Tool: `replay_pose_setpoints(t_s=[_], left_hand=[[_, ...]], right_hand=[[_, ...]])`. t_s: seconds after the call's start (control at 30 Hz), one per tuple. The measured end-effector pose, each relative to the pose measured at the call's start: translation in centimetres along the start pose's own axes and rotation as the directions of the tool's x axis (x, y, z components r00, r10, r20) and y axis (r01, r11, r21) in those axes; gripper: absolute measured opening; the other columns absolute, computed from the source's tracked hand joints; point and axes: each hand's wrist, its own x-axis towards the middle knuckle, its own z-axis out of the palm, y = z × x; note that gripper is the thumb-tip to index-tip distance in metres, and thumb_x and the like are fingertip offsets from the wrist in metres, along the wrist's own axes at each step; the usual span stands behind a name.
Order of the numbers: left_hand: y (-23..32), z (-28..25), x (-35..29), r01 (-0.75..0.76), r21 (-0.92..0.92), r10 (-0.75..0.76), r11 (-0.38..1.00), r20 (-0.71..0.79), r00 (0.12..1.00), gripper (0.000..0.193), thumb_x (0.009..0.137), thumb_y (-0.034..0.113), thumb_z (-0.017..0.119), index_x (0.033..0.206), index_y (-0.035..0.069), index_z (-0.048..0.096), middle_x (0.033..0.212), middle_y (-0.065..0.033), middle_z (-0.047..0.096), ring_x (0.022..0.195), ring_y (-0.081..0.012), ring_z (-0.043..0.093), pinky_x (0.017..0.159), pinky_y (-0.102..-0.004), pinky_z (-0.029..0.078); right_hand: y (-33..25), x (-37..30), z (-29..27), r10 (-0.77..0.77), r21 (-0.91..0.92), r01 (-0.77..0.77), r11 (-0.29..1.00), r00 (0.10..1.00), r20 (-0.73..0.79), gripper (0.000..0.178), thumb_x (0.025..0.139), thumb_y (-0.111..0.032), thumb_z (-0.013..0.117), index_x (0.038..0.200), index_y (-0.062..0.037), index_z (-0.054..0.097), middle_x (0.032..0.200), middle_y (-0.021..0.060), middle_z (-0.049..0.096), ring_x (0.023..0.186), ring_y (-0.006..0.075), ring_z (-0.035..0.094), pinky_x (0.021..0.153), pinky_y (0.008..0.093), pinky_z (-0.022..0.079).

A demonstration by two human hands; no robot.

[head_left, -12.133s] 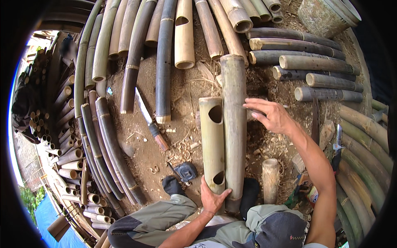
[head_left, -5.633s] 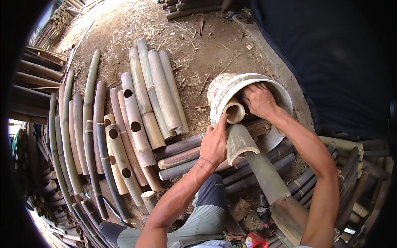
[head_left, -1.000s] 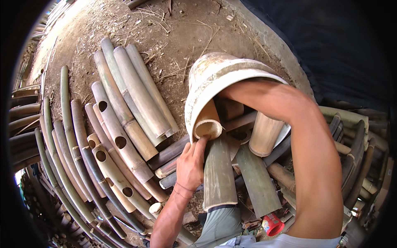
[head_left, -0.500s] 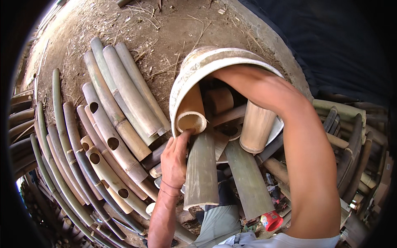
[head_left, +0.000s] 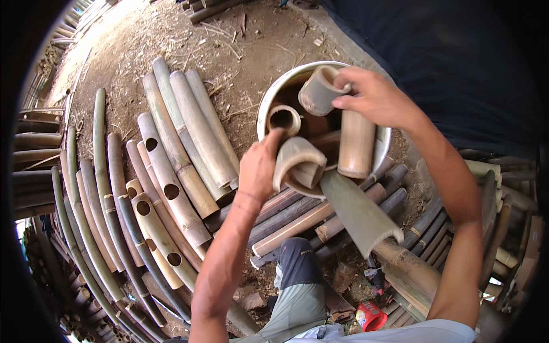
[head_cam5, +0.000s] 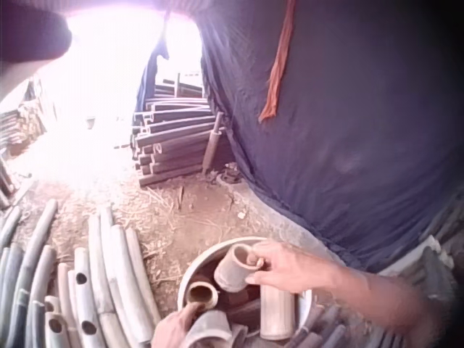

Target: The person sits on the ground surrounded by bamboo poles and uses a knife to carve holes into the bamboo. They also use a wooden mallet to hammer a smaller bamboo piece into a larger one and smooth the edges of the cut bamboo with a knife.

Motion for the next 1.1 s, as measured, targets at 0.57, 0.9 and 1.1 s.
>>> replay_pose_setpoints(t_s=[0.57, 0.9, 1.1], left_hand=[[-1.5, -5.0, -10.7, 0.076, 0.149, -0.145, 0.986, 0.535, 0.832, 0.053, 0.089, 0.045, 0.067, 0.125, 0.006, 0.063, 0.121, -0.021, 0.064, 0.114, -0.0398, 0.06, 0.099, -0.0449, 0.048], [-7.1, -20.1, -58.2, 0.759, 0.563, -0.943, 0.327, 0.139, 0.303, 0.073, 0.08, 0.059, 0.069, 0.109, -0.008, 0.066, 0.109, -0.029, 0.068, 0.107, -0.0394, 0.066, 0.095, -0.0438, 0.051], [-5.3, -7.5, -68.2, 0.881, 0.274, -0.787, 0.385, 0.596, 0.158, 0.13, 0.063, 0.081, 0.073, 0.145, -0.012, 0.035, 0.137, -0.0361, 0.05, 0.128, -0.0423, 0.053, 0.111, -0.0406, 0.041]], right_hand=[[8.7, -10.0, -3.8, 0.512, 0.868, 0.183, 0.461, 0.744, -0.429, 0.037, 0.099, -0.023, 0.057, 0.13, -0.0037, 0.054, 0.131, 0.0129, 0.057, 0.125, 0.0286, 0.055, 0.108, 0.0457, 0.044], [-5.1, -24.4, 15.5, 0.015, 0.95, -0.001, -0.313, 1.0, 0.006, 0.06, 0.102, -0.033, 0.045, 0.152, -0.0017, 0.031, 0.148, 0.0281, 0.04, 0.125, 0.0403, 0.051, 0.099, 0.0487, 0.051], [-14.7, -28.1, 25.3, 0.151, 0.973, -0.178, -0.147, 0.968, 0.199, 0.056, 0.103, -0.036, 0.051, 0.145, -0.0003, 0.041, 0.138, 0.023, 0.051, 0.108, 0.0335, 0.06, 0.086, 0.0411, 0.055]])
